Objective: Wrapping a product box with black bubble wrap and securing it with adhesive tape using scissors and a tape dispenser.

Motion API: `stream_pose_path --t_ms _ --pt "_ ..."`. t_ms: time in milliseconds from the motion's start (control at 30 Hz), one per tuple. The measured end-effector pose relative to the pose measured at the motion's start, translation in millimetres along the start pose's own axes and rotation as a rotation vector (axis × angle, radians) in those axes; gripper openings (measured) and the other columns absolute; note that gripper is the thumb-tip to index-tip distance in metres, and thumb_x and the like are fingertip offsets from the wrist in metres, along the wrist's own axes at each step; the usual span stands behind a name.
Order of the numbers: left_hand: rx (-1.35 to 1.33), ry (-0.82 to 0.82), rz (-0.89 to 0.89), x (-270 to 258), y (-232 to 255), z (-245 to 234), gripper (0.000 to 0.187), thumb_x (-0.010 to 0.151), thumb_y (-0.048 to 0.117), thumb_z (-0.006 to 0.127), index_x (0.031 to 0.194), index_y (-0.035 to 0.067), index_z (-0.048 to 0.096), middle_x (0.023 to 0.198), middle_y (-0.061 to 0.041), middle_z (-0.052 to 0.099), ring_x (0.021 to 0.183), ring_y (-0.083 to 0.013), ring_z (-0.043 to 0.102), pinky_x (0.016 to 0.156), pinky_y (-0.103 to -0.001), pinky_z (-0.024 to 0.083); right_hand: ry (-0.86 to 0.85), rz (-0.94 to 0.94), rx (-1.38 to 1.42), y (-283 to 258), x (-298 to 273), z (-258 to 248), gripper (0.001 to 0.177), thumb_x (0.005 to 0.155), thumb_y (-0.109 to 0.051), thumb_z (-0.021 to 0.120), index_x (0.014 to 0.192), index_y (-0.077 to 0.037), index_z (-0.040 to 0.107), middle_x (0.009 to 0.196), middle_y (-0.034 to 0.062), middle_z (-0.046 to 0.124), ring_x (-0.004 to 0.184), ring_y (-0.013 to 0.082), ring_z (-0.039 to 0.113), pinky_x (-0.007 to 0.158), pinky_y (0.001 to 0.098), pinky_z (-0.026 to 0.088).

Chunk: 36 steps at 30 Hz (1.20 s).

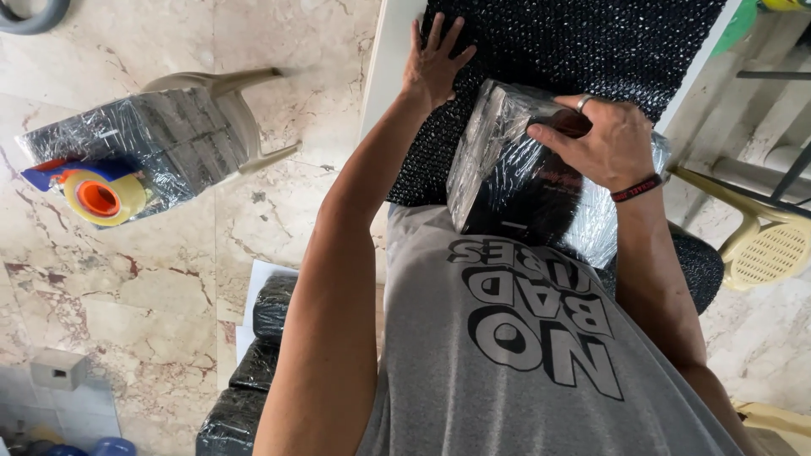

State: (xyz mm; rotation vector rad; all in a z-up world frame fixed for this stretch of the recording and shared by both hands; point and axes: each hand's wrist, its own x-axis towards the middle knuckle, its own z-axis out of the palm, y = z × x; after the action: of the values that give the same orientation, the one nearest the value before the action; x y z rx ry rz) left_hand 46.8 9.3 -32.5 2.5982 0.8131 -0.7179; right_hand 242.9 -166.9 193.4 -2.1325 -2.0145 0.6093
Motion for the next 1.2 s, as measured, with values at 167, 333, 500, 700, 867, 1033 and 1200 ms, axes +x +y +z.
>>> stream_pose_path --t_ms 167,333,500,700,867,1033,1200 --pt "0.005 -0.023 -0.001 -2 1 -2 0.095 0.090 0.061 0.066 0.166 0.040 0.013 0.168 -0.006 -0.016 0.155 -0.0372 -0.012 0.123 -0.070 -0.003 -0.002 0.018 -0.036 4 2 5 0.062 0.103 -0.062 0.067 0.126 -0.005 0.078 0.086 0.0062 0.078 0.066 0.0184 0.072 0.058 0.0361 0.061" --pt "0.024 -0.043 0.009 -4 -1 -5 0.094 0.091 0.064 0.063 0.166 0.041 0.012 0.169 -0.007 -0.015 0.156 -0.0383 -0.011 0.122 -0.070 -0.003 -0.039 0.114 0.017 15 19 21 0.064 0.105 -0.072 0.058 0.119 -0.012 0.075 0.090 0.0055 0.077 0.079 0.0228 0.073 0.091 0.0551 0.056" --pt "-0.173 -0.099 0.111 -11 -20 -36 0.068 0.101 0.033 0.055 0.163 0.032 0.026 0.170 -0.010 0.000 0.155 -0.0360 -0.003 0.123 -0.066 0.005 -0.047 0.169 0.050 15 26 16 0.062 0.096 -0.070 0.068 0.114 -0.012 0.080 0.076 0.0063 0.073 0.069 0.0243 0.069 0.062 0.0415 0.056" --pt "-0.892 0.900 0.036 -54 -75 -10 0.047 0.096 -0.015 0.048 0.139 0.002 0.058 0.140 -0.018 0.063 0.132 -0.0322 0.063 0.115 -0.039 0.051 -0.074 0.176 -0.003 19 25 17 0.067 0.098 -0.077 0.057 0.123 -0.017 0.076 0.099 0.0080 0.078 0.096 0.0355 0.072 0.088 0.0644 0.050" --pt "-1.210 0.704 0.085 -140 -2 6 0.040 0.109 0.010 0.047 0.149 0.005 0.046 0.151 -0.020 0.051 0.134 -0.0330 0.062 0.103 -0.039 0.063 0.388 -0.025 0.336 44 -16 10 0.057 0.110 -0.038 0.068 0.142 0.008 0.056 0.137 0.0342 0.061 0.125 0.0456 0.059 0.102 0.0609 0.050" --pt "-1.745 0.429 -0.024 -162 67 16 0.056 0.103 0.038 0.058 0.150 0.009 0.048 0.151 -0.015 0.055 0.141 -0.0236 0.051 0.115 -0.037 0.048 0.677 0.549 0.832 100 -104 67 0.081 0.102 -0.079 0.043 0.149 -0.013 0.047 0.150 0.0205 0.054 0.139 0.0347 0.050 0.109 0.0489 0.043" --pt "-2.021 0.260 -0.233 -147 113 -42 0.076 0.108 0.056 0.040 0.160 0.003 0.028 0.166 -0.029 0.020 0.154 -0.0445 0.018 0.130 -0.056 0.013 0.934 0.632 2.214 69 -131 107 0.056 0.114 -0.035 0.032 0.163 -0.009 0.036 0.163 0.0196 0.038 0.154 0.0316 0.029 0.130 0.0440 0.022"
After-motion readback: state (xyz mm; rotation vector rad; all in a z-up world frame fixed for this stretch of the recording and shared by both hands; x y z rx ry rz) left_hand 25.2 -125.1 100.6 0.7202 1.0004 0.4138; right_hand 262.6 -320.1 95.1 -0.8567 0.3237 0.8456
